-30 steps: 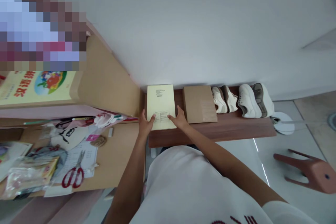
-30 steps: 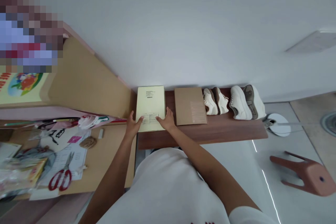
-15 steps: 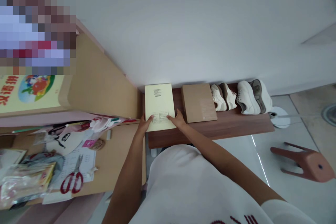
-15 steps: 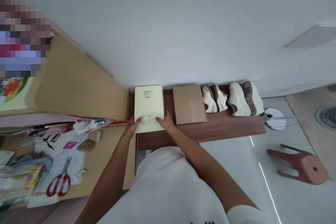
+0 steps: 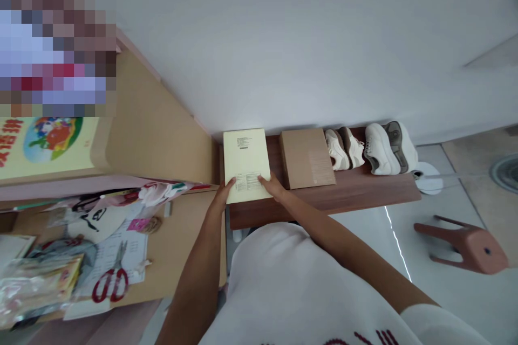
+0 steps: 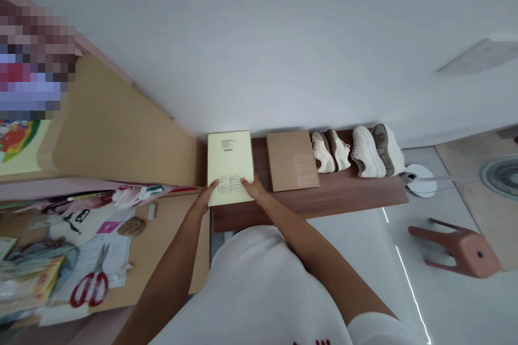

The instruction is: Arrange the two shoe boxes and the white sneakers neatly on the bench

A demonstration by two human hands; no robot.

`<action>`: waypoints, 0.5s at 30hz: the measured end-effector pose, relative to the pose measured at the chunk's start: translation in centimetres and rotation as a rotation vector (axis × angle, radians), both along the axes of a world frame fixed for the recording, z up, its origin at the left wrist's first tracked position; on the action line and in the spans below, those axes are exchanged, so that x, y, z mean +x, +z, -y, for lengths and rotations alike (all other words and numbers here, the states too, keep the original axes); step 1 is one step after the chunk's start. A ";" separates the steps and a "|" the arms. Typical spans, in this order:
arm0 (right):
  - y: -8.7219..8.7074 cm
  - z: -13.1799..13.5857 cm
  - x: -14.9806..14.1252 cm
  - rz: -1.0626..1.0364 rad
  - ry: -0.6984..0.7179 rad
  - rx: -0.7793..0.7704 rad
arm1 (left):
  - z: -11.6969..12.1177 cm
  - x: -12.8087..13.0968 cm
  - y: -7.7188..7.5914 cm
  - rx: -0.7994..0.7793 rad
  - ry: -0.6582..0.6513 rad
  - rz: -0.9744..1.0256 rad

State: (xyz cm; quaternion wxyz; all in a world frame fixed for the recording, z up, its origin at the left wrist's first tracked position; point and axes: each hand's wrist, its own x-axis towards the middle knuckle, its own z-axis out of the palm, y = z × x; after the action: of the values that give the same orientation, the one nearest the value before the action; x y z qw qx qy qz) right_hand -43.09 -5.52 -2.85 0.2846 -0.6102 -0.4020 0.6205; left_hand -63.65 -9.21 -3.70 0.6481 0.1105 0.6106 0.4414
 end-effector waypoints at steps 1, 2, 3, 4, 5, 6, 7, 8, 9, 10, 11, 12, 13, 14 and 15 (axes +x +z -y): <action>0.2 0.0 -0.1 -0.015 -0.021 -0.024 | 0.0 0.2 0.0 -0.003 0.009 0.024; 0.4 0.1 -0.1 -0.030 -0.037 -0.040 | -0.1 0.3 0.1 -0.004 0.019 0.045; 0.6 0.1 -0.1 -0.047 -0.045 -0.047 | -0.1 0.5 0.1 -0.006 0.028 0.061; 0.7 0.0 0.0 -0.070 -0.045 -0.045 | -0.1 0.6 0.2 -0.007 0.033 0.072; 0.8 0.0 0.1 -0.093 -0.042 -0.041 | -0.1 0.7 0.4 -0.008 0.038 0.078; 0.9 0.1 0.2 -0.112 -0.037 -0.039 | -0.1 0.8 0.5 -0.008 0.042 0.081; 0.9 0.1 0.3 -0.128 -0.032 -0.042 | -0.1 0.9 0.7 -0.005 0.045 0.081; 0.9 0.2 0.5 -0.144 -0.029 -0.049 | -0.1 0.9 0.9 0.001 0.049 0.079; 0.9 0.3 0.7 -0.161 -0.029 -0.062 | 0.0 1.0 1.2 0.010 0.053 0.073; 0.9 0.4 0.9 -0.181 -0.028 -0.079 | 0.1 1.0 1.4 0.020 0.057 0.069; 0.9 0.6 1.1 -0.204 -0.027 -0.099 | 0.3 1.0 1.7 0.031 0.059 0.064; 0.9 0.8 1.3 -0.227 -0.027 -0.120 | 0.5 1.0 2.0 0.043 0.063 0.058; 0.9 1.0 1.6 -0.252 -0.027 -0.139 | 0.7 0.9 2.3 0.052 0.067 0.049; 0.9 1.2 1.9 -0.273 -0.026 -0.155 | 1.0 0.7 2.6 0.057 0.069 0.036; 1.0 1.4 2.2 -0.289 -0.023 -0.166 | 1.3 0.6 2.9 0.057 0.070 0.015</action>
State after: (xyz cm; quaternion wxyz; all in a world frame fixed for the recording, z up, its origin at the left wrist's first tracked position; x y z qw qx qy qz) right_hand -40.94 -6.96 -1.81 0.2952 -0.5406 -0.2971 0.7296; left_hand -63.08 -10.51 -0.84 0.6333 0.1043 0.5965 0.4819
